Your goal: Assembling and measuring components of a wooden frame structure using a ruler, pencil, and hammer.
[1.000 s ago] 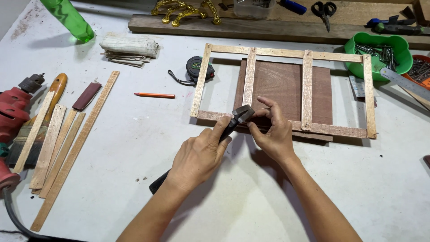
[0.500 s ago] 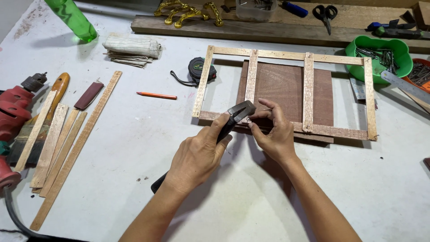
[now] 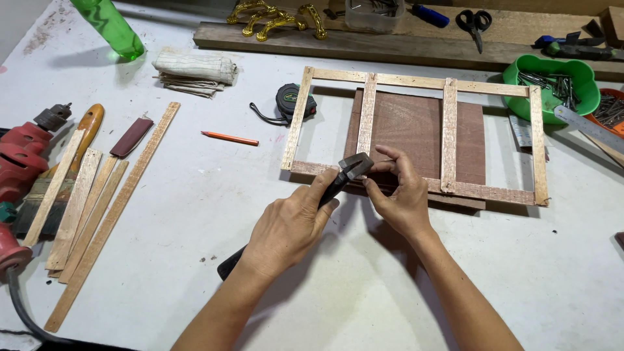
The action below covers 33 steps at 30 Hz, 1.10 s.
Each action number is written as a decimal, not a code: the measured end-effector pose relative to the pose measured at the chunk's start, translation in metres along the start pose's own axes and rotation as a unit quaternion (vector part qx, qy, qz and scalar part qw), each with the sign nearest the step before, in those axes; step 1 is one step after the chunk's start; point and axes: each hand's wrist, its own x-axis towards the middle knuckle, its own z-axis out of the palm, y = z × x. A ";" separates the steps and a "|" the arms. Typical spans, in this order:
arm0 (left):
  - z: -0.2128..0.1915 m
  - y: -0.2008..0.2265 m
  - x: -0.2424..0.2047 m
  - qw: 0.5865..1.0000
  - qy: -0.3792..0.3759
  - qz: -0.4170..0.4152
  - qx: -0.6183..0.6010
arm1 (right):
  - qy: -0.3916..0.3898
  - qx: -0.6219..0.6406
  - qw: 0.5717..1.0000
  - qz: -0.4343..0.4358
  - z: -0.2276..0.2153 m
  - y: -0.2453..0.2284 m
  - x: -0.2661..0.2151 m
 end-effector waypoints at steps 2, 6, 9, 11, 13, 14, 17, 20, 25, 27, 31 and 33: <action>0.006 -0.005 -0.001 0.999 0.034 0.024 -0.001 | 0.000 0.004 1.000 -0.014 0.000 0.002 0.000; 0.011 -0.005 0.003 0.999 -0.032 -0.014 0.017 | -0.008 0.003 1.000 0.008 0.001 0.005 0.000; 0.006 0.002 0.002 0.999 -0.030 -0.032 0.020 | -0.008 0.000 1.000 -0.001 -0.001 0.005 0.000; 0.000 0.006 0.003 0.998 -0.039 -0.049 -0.001 | -0.004 0.004 1.000 -0.014 0.000 0.003 -0.001; -0.008 0.013 0.001 0.996 -0.049 -0.068 -0.022 | -0.003 0.009 1.000 -0.026 -0.001 0.000 -0.002; -0.013 0.016 0.000 0.996 -0.043 -0.072 -0.031 | -0.003 0.014 1.000 -0.022 -0.002 -0.002 -0.001; -0.023 0.020 -0.004 0.994 -0.035 -0.088 -0.053 | -0.011 0.006 1.000 -0.014 0.004 0.010 -0.003; -0.031 0.021 -0.011 0.993 -0.020 -0.093 -0.068 | 0.000 -0.020 0.998 -0.055 0.007 0.014 -0.004; -0.037 0.012 -0.024 0.994 0.055 -0.058 -0.074 | 0.043 -0.033 0.988 -0.145 0.007 -0.034 -0.005; -0.039 0.007 -0.029 0.993 0.097 -0.034 -0.064 | 0.054 -0.008 0.980 -0.192 0.010 -0.056 -0.003; -0.048 -0.005 -0.035 0.993 0.095 -0.056 -0.038 | 0.029 -0.006 0.986 -0.165 0.019 -0.085 0.003; -0.054 -0.012 -0.038 0.990 0.132 -0.047 -0.027 | 0.029 -0.021 0.972 -0.233 0.023 -0.101 0.007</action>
